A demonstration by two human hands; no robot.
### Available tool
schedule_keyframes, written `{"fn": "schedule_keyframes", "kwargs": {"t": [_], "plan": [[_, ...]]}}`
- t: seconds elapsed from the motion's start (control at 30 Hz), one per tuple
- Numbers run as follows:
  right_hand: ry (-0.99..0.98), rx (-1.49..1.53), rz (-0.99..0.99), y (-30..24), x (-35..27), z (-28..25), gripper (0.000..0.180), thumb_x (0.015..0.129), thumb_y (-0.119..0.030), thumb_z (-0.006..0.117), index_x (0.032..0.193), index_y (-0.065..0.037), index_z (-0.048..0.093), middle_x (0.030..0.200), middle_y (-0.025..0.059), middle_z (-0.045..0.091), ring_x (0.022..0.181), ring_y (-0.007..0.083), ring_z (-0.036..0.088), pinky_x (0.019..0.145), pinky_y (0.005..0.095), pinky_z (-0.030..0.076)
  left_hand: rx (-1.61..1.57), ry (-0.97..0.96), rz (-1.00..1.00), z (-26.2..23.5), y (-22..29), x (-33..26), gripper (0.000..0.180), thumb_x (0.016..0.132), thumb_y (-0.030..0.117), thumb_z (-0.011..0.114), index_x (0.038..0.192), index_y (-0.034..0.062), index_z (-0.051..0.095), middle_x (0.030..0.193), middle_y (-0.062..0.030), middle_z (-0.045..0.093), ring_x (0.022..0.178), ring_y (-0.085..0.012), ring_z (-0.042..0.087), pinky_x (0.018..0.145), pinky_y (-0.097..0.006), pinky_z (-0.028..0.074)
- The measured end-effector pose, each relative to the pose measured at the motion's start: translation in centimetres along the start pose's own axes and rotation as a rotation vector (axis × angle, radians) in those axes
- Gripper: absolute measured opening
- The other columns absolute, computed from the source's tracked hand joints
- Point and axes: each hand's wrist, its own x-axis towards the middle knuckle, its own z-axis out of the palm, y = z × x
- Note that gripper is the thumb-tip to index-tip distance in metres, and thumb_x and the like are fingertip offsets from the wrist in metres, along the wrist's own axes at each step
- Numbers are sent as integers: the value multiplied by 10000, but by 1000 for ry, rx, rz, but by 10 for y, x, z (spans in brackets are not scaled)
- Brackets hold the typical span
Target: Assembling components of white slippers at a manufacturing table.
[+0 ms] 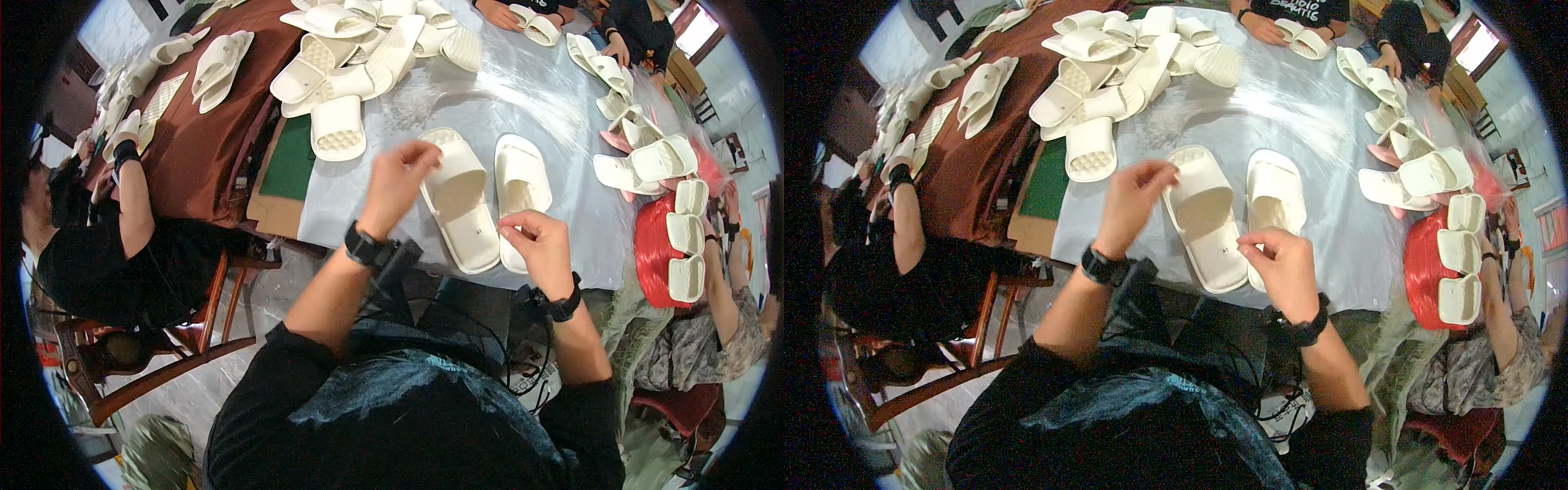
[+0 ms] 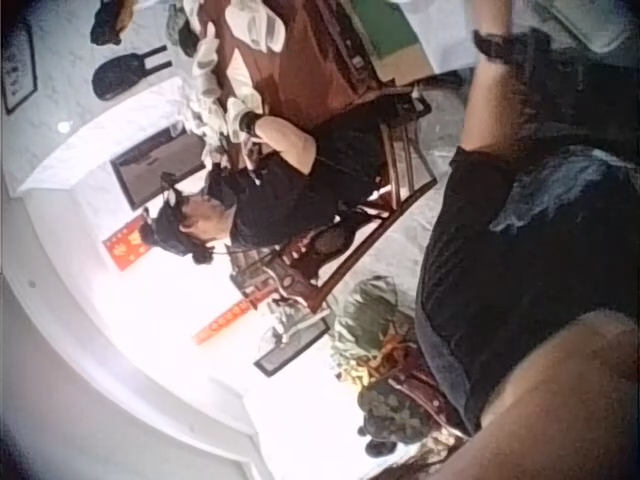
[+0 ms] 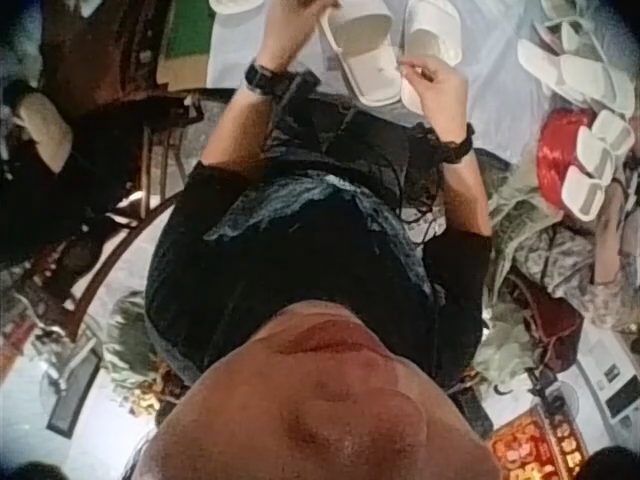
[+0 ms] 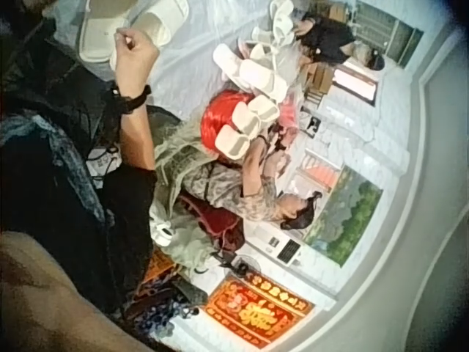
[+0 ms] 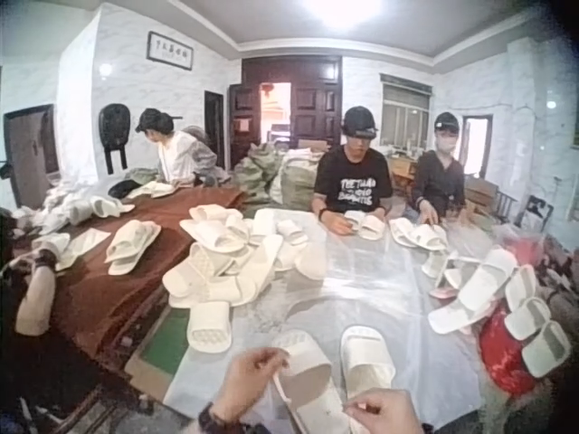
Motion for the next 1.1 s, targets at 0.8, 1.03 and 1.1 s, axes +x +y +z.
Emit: {"fn": "schedule_keyframes", "kwargs": {"t": [0.8,1.03,1.1], "plan": [[-288,-1012,-396,10,63,64,166,792,-84,526,894,18,609,895,173,637,743,319,655,609,414,527,475,-583,-197,2,-47,121,243,782,236,684,889,21,713,683,-57,649,581,-136,578,527,-289,464],[-251,-921,-310,11,64,70,175,805,-130,537,857,11,626,814,183,649,747,350,647,633,449,519,499,-568,-201,10,-44,119,259,765,215,707,869,-19,672,718,-88,656,568,-135,600,524,-278,497],[-155,-845,-303,15,64,74,194,801,-160,554,826,17,629,822,201,642,745,370,637,652,461,512,339,-388,-176,6,-54,118,207,778,140,689,854,-40,622,723,-126,656,599,-153,638,516,-273,520]]}}
